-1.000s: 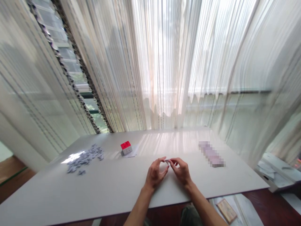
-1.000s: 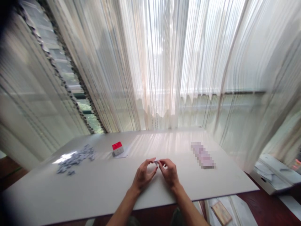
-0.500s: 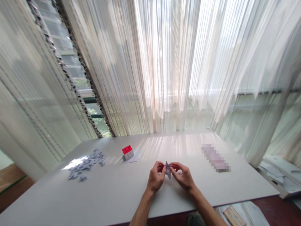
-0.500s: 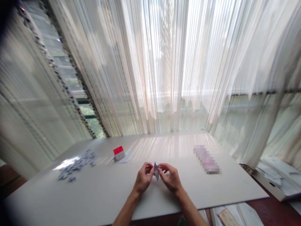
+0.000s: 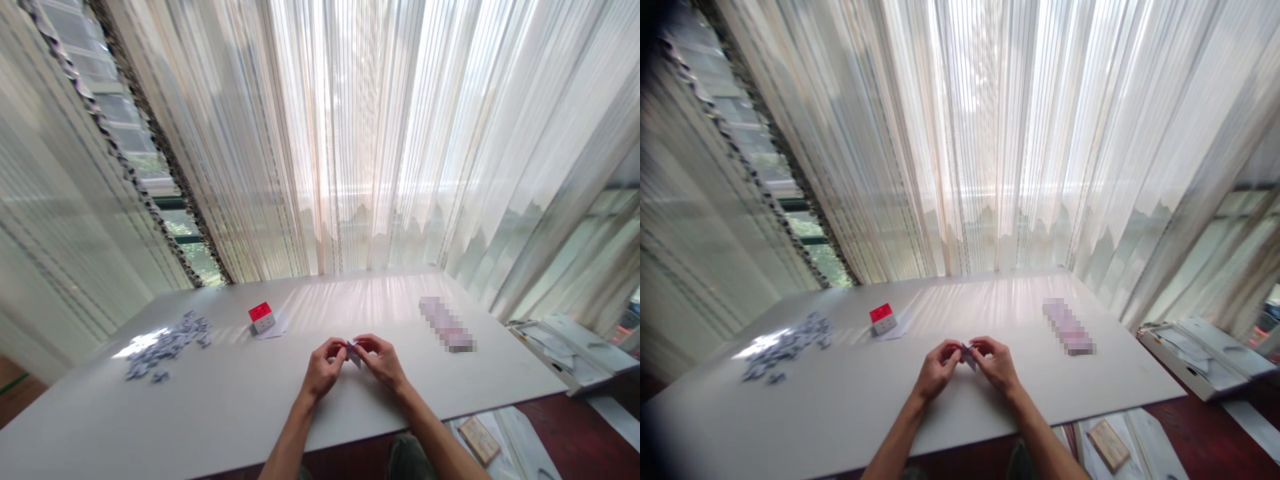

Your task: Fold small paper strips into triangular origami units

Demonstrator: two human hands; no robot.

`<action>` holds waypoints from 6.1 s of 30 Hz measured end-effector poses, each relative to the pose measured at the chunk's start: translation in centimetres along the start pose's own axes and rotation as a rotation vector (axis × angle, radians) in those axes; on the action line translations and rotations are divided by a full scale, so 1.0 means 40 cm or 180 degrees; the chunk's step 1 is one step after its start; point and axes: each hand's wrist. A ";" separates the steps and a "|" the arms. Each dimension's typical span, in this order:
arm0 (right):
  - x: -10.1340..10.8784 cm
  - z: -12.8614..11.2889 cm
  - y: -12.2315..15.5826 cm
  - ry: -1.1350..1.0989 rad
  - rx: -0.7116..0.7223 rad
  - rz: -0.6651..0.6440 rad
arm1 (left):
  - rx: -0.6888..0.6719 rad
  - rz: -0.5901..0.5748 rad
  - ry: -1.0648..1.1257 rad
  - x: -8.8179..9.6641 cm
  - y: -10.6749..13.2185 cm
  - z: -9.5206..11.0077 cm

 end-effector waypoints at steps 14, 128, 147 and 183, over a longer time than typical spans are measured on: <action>0.008 -0.019 0.005 -0.0073 -0.0128 -0.0198 | -0.0026 0.0048 -0.0160 -0.003 -0.001 -0.022; 0.002 -0.035 0.028 0.0828 0.0971 0.0442 | -0.0959 0.0012 -0.1167 -0.012 0.021 0.022; -0.001 -0.026 0.020 0.0758 0.0975 0.0537 | -0.1022 0.0037 -0.1047 -0.018 0.018 0.009; -0.005 -0.026 0.013 0.0404 0.0340 0.0123 | -0.0195 0.0292 -0.0551 -0.013 0.008 -0.010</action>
Point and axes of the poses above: each hand's wrist, its own y-axis away from the middle knuckle, its own x-axis out of the back of the hand, z = x × y, and after that the axes turned 9 degrees about -x, right-handed
